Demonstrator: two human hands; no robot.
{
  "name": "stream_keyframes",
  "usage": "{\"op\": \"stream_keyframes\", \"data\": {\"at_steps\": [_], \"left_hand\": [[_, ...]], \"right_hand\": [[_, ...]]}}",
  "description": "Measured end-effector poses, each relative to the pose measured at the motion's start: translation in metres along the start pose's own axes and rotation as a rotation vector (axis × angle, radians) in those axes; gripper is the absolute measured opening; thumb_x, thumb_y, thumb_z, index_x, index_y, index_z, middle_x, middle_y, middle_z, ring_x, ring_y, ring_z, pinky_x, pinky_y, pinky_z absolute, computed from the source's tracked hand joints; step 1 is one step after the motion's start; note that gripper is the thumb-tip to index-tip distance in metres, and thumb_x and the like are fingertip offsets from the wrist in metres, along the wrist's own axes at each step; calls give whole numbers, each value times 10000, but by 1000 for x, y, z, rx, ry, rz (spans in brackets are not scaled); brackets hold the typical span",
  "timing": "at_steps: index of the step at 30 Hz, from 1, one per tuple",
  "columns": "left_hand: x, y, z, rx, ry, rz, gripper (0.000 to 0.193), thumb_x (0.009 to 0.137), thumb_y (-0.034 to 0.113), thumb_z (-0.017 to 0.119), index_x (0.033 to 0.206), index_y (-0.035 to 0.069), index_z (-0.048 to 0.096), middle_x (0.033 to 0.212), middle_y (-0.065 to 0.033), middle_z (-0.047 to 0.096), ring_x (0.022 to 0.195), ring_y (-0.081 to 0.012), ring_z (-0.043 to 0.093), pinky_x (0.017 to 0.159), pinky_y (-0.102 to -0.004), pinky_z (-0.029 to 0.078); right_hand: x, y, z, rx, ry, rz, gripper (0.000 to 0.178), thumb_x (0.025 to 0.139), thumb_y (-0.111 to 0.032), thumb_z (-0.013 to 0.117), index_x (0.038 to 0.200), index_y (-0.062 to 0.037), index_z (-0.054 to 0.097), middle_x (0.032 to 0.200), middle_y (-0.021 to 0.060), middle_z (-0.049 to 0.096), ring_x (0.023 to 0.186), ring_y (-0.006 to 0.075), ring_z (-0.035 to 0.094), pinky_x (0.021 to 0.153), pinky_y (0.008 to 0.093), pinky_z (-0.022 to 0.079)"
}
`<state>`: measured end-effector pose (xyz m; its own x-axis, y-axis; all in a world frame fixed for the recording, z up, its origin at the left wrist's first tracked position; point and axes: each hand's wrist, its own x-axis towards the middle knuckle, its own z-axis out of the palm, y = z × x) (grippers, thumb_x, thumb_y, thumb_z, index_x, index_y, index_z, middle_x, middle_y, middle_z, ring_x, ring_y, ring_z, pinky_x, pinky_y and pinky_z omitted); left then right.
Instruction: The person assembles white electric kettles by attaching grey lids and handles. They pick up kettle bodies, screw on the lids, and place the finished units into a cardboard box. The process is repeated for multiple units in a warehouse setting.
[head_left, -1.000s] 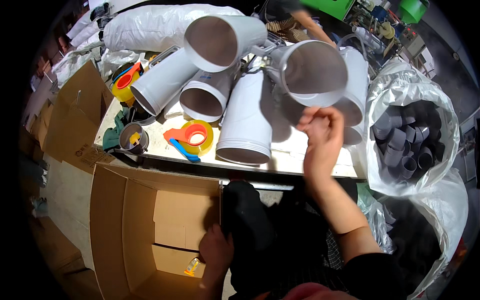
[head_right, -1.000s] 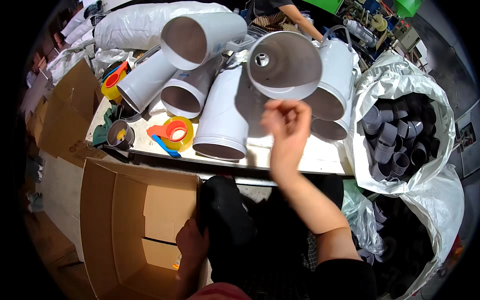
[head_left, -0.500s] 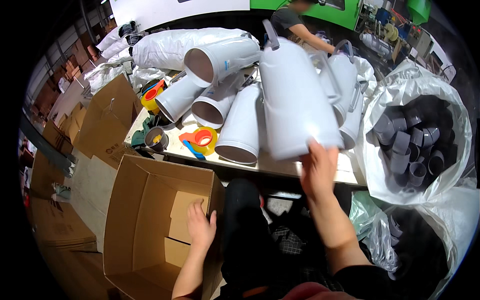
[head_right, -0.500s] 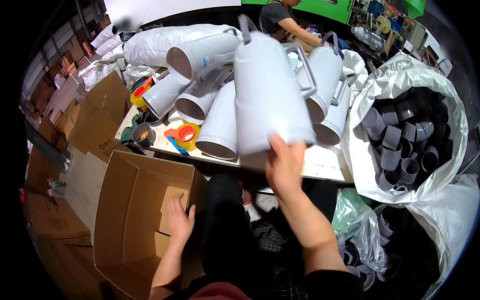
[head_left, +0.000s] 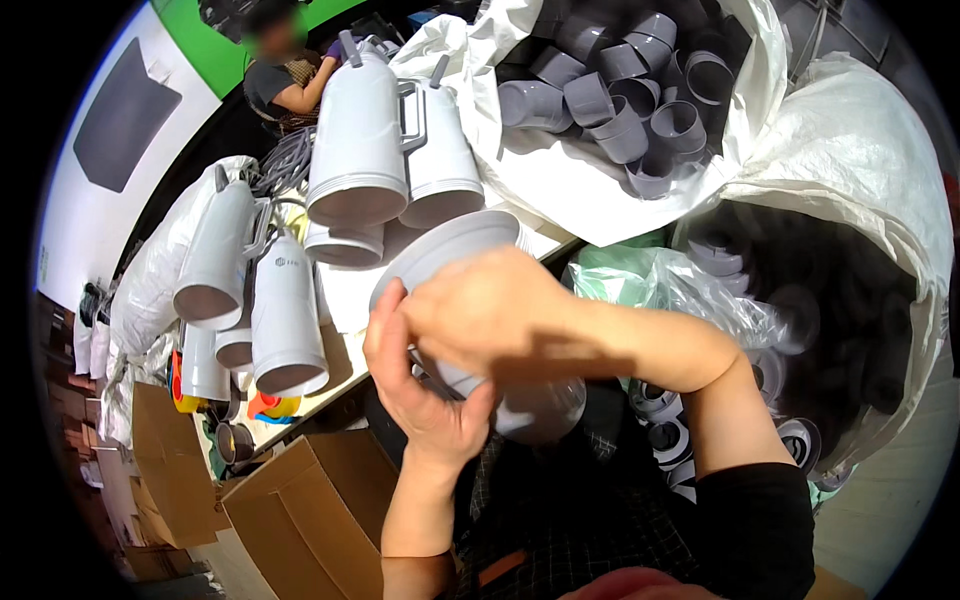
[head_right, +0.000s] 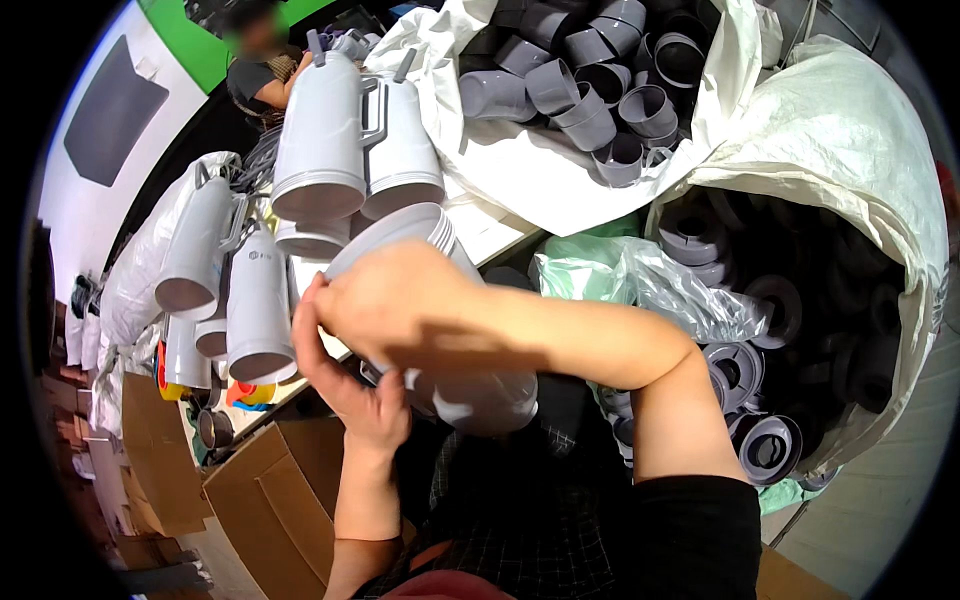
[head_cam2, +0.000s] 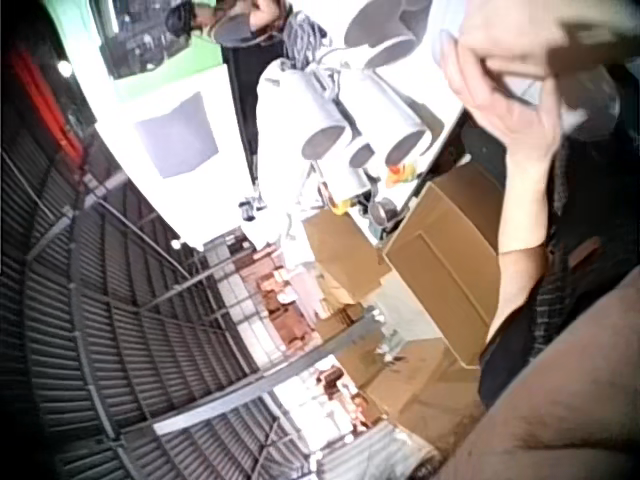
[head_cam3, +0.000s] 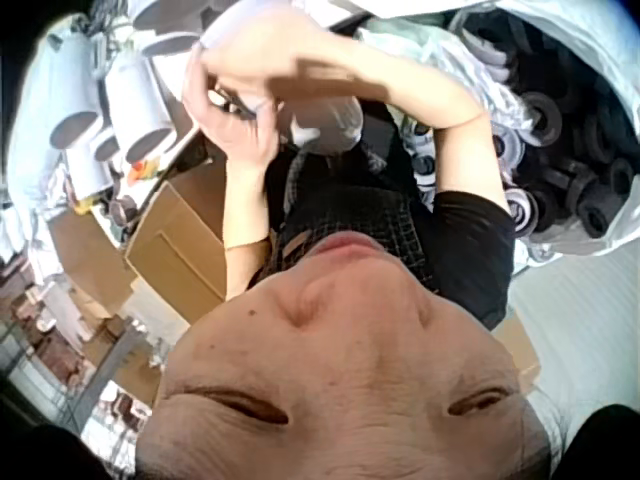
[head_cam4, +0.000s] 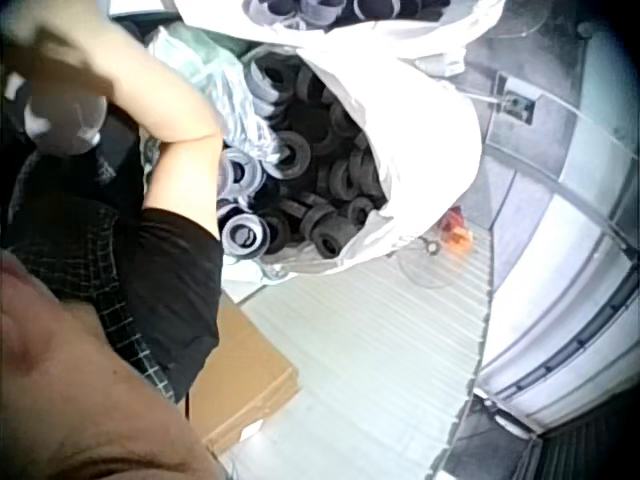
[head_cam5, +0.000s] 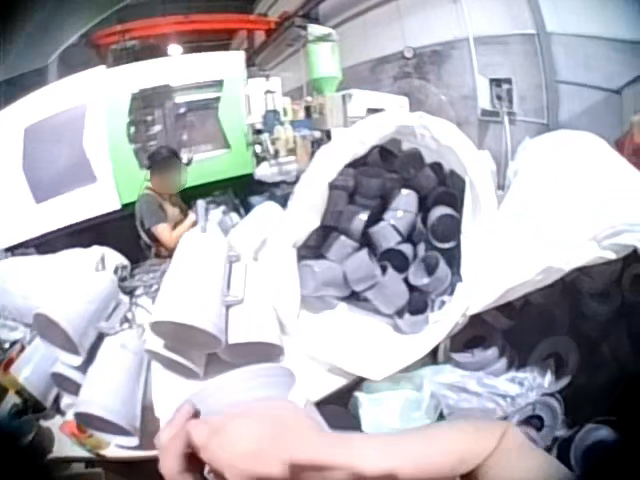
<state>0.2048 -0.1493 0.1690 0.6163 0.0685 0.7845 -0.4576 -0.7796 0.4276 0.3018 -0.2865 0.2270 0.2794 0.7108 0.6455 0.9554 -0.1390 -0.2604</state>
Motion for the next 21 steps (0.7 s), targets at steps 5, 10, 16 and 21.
{"op": "stream_keyframes", "data": {"at_steps": [5, 10, 16, 21], "left_hand": [[-2, -33, -49, 276, -156, -576, 734, 693, 158, 869, 1355, 27, 581, 1052, -147, 663, 913, -272, 625, 854, -378, 516], [-60, -73, -130, -242, -287, -1043, 321, 903, 99, 764, 1154, -63, 648, 974, -52, 701, 869, -109, 612, 807, -277, 502], [-145, -65, -189, -26, 113, -1147, 372, 935, 192, 745, 1183, -59, 626, 1020, -75, 689, 930, -151, 631, 863, -305, 502], [-174, -102, -191, -334, 637, -1019, 411, 1028, 264, 611, 1298, -40, 553, 1254, -150, 642, 1143, -259, 623, 1022, -435, 480]], "right_hand": [[-44, 145, -18, 169, 541, 431, 397, 820, 36, 705, 1206, -35, 645, 1275, 113, 609, 1114, 257, 644, 858, 356, 557], [-83, 337, -40, -119, 483, 954, 691, 768, -210, 816, 1386, -34, 561, 1319, 228, 596, 1254, 336, 561, 1072, 391, 450], [-61, 247, 25, -147, 812, 752, 885, 697, -326, 903, 1389, -11, 451, 1341, 184, 521, 1240, 313, 537, 1067, 393, 429], [-137, 129, 116, 480, 286, 765, 706, 894, -328, 752, 1438, 8, 455, 1429, 146, 510, 1296, 273, 507, 1124, 387, 366]]}}
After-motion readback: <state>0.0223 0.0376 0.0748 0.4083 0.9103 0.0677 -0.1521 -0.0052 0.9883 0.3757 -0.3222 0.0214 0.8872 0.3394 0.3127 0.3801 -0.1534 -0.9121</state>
